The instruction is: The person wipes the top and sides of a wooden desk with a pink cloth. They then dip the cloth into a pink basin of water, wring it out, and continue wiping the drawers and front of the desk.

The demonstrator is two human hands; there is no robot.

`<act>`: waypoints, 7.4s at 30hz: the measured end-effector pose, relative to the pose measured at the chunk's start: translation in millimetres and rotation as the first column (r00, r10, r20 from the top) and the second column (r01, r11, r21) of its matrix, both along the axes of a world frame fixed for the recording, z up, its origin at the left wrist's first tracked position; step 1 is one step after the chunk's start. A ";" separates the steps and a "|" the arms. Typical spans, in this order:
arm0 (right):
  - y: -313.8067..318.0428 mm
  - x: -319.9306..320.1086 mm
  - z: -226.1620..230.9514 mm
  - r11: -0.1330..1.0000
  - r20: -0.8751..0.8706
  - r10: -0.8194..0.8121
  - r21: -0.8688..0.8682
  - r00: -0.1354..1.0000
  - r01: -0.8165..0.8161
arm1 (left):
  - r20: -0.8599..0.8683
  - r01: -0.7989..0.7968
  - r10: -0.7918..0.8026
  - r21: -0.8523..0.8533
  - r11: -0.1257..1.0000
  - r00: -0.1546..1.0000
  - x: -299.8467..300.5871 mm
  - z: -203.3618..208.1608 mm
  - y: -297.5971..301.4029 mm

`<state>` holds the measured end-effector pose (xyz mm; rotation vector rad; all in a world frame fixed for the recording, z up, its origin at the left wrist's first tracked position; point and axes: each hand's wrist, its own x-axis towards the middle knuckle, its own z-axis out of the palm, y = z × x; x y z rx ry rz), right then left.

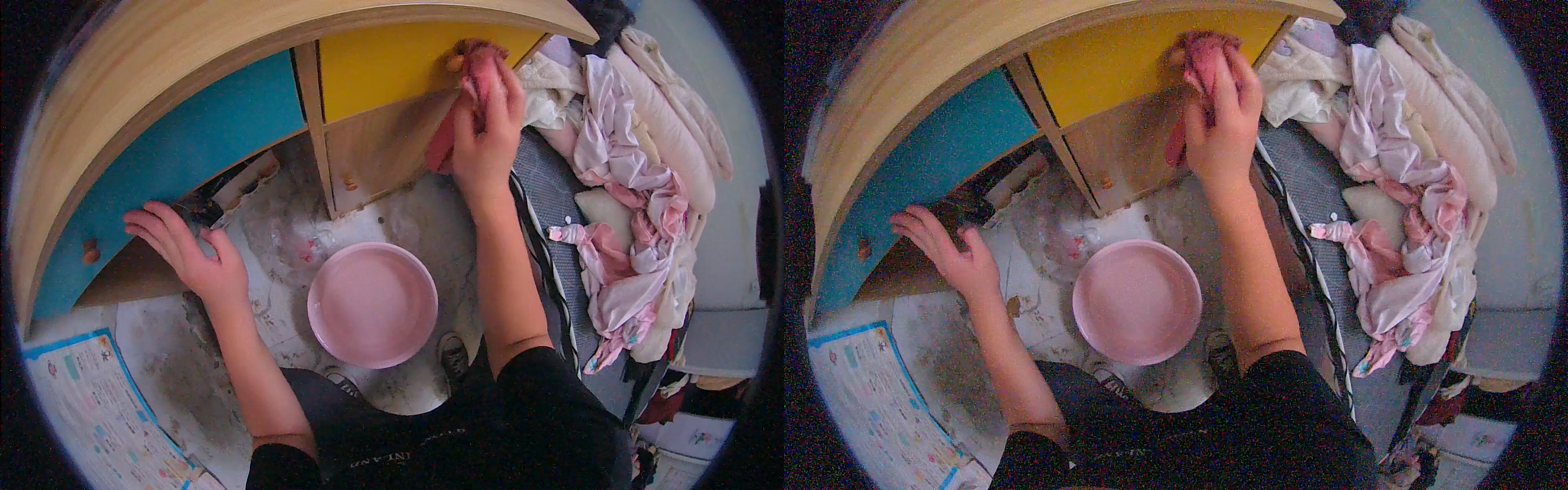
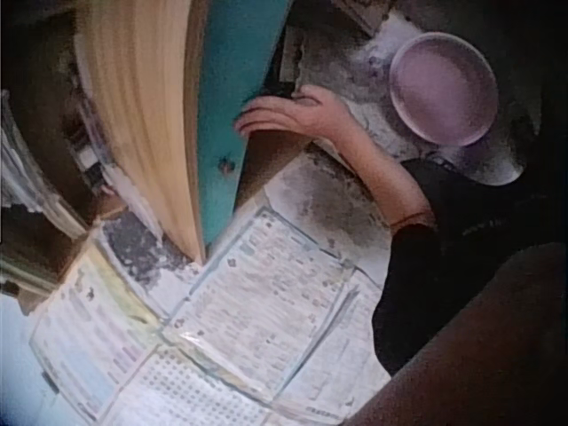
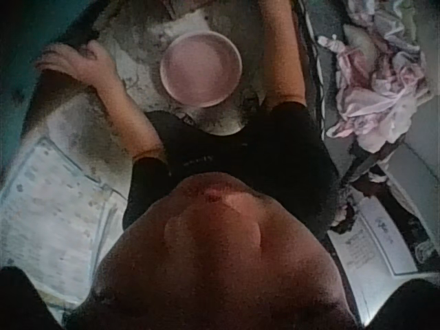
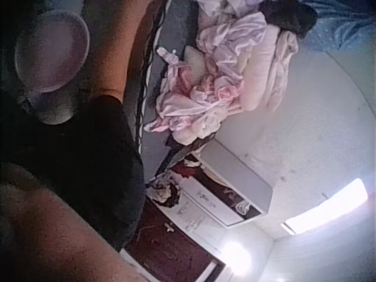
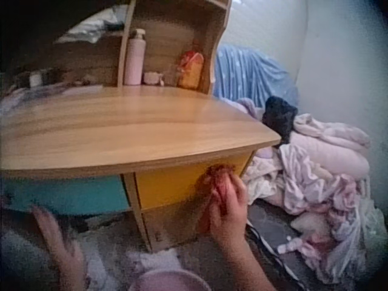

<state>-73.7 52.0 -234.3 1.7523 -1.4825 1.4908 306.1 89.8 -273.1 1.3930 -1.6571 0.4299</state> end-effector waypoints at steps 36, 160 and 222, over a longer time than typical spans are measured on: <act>-8.5 -50.8 13.9 0.993 -0.063 -0.055 -0.109 0.997 0.048 | 0.009 -0.022 0.022 0.029 0.999 1.000 4.8 -2.4 5.7; -37.3 -47.7 -3.2 0.961 -0.062 -0.160 -0.238 0.985 0.141 | -0.036 -0.019 0.021 0.050 0.999 0.999 -5.1 -0.9 2.8; 25.5 74.2 -46.1 0.995 -0.091 0.027 0.103 0.995 -0.018 | 0.017 0.017 -0.017 0.023 1.000 1.000 -5.3 13.3 8.1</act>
